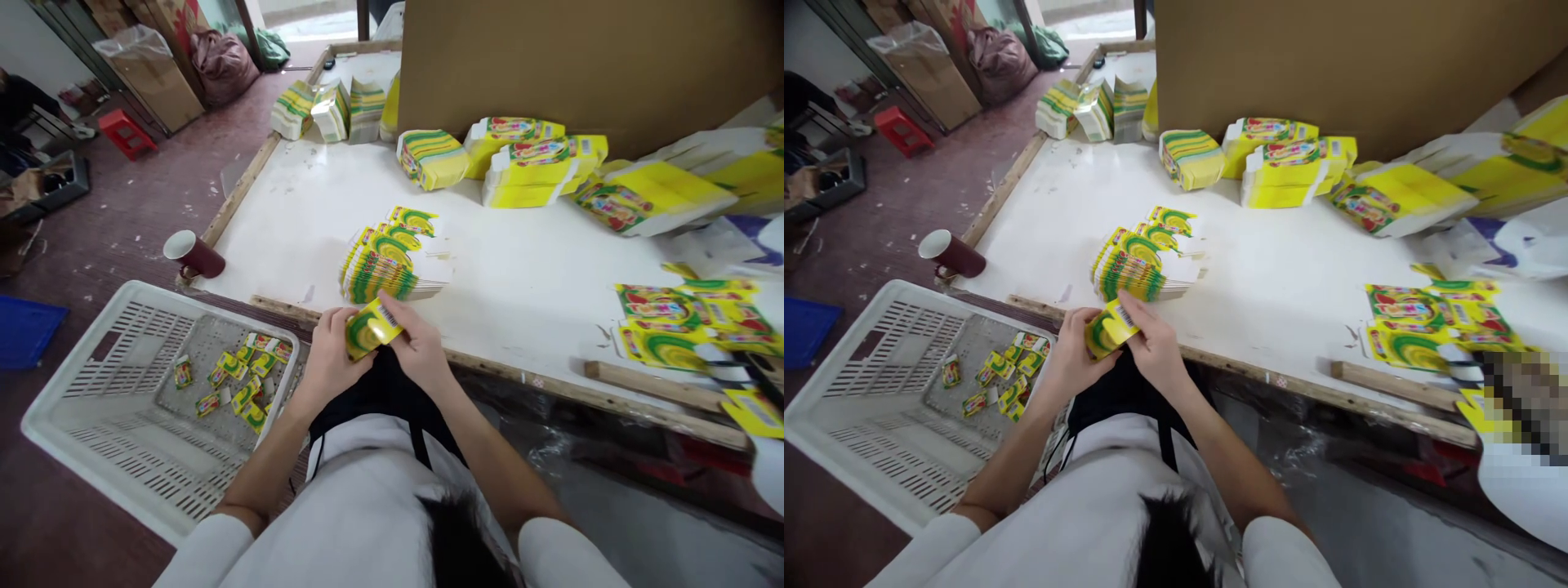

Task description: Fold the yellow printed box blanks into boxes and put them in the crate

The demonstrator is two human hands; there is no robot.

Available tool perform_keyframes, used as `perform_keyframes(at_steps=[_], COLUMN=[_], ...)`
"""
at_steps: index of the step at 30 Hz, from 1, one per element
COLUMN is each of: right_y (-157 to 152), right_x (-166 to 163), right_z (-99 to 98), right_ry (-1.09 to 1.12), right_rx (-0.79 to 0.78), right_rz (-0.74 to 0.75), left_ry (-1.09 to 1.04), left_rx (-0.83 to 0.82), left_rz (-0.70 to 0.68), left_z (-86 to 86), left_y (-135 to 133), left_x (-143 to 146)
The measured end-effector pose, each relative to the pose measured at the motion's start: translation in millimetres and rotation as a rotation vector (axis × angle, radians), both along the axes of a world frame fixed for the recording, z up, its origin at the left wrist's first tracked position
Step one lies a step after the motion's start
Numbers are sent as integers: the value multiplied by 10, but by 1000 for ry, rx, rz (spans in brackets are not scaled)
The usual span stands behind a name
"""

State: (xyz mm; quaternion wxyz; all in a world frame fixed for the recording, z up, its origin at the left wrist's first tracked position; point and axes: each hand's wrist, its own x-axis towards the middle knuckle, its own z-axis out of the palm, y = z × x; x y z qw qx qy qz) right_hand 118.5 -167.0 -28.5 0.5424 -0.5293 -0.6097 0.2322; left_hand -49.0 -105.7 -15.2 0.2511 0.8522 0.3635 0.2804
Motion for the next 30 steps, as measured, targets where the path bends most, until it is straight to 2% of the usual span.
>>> perform_keyframes(at_steps=[6,13,18,21,23,26,27,28,30], right_y=[-26,24,68,120,207,410,484,552,658], right_x=[39,282,18,-34,89,387,473,539,604], right_z=[-7,107,54,85,145,195,186,163,88], right_ry=[-209,-267,-71,-34,-23,-144,-223,-305,-436], right_rx=[6,15,35,-20,-36,-44,-76,-128,-239], right_rz=[134,252,25,76,21,-277,-355,-403,-425], left_ry=[-4,52,47,93,181,268,218,133,-93], left_rx=[69,88,110,51,52,154,147,104,-48], left_rz=[-33,-137,-52,5,147,483,523,500,296], left_z=[124,291,263,213,231,388,475,573,787], left_y=[54,160,115,166,256,345,320,255,11], left_x=[-197,-220,-143,-359,-624,-961,-1010,-1021,-949])
